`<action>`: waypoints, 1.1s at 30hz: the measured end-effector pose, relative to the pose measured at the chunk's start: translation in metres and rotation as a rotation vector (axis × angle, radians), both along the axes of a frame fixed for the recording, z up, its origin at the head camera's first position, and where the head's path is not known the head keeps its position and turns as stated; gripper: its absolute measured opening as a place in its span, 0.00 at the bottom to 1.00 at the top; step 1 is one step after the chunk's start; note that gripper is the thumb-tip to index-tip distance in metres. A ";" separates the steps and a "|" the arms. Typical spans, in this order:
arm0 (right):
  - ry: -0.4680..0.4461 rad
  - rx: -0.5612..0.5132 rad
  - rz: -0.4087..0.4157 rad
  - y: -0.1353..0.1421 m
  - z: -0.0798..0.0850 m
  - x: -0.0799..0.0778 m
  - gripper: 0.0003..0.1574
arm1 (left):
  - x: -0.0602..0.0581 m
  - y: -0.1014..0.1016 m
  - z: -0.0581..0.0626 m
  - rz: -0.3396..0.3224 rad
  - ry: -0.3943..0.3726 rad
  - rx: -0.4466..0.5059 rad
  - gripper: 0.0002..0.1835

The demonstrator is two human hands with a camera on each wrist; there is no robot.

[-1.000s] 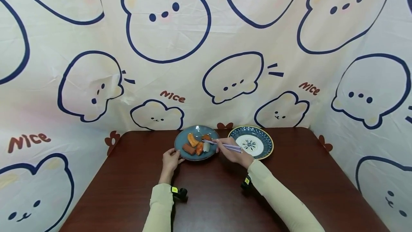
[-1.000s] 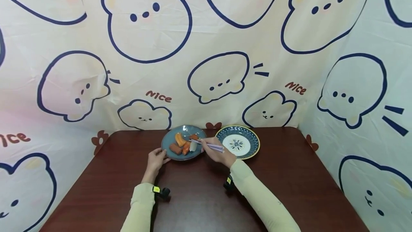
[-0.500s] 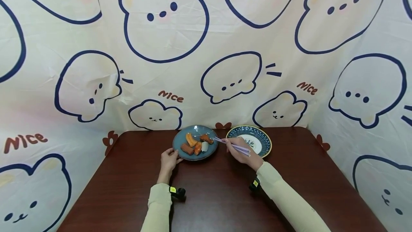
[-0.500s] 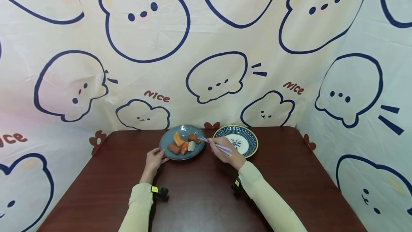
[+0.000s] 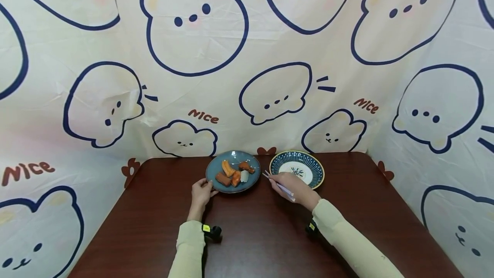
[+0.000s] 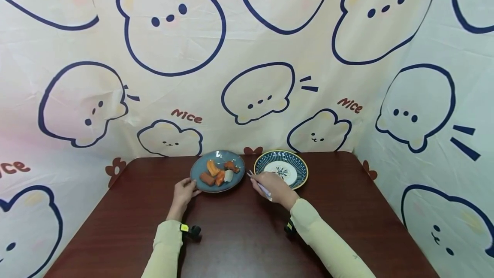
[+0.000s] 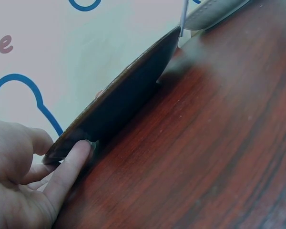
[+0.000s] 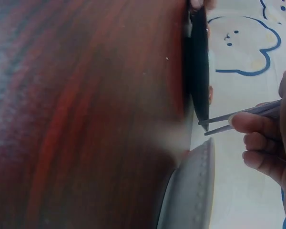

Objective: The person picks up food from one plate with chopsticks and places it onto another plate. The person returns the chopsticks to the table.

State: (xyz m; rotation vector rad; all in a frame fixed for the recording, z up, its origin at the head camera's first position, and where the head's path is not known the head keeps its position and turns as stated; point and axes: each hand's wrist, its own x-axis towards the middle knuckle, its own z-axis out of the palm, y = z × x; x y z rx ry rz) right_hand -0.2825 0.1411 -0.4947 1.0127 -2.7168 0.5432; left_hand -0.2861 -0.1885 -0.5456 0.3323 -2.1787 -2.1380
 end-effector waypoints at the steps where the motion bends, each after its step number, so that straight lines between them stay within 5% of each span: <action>1: -0.019 0.019 0.001 0.000 -0.001 0.000 0.20 | 0.000 0.000 0.000 0.001 0.001 -0.002 0.23; 18: -0.025 0.282 0.037 -0.008 -0.021 -0.003 0.21 | 0.003 0.000 0.000 -0.014 -0.002 -0.024 0.25; 33: -0.012 0.455 0.099 -0.018 -0.021 0.000 0.14 | 0.002 0.000 -0.002 -0.009 0.002 -0.009 0.24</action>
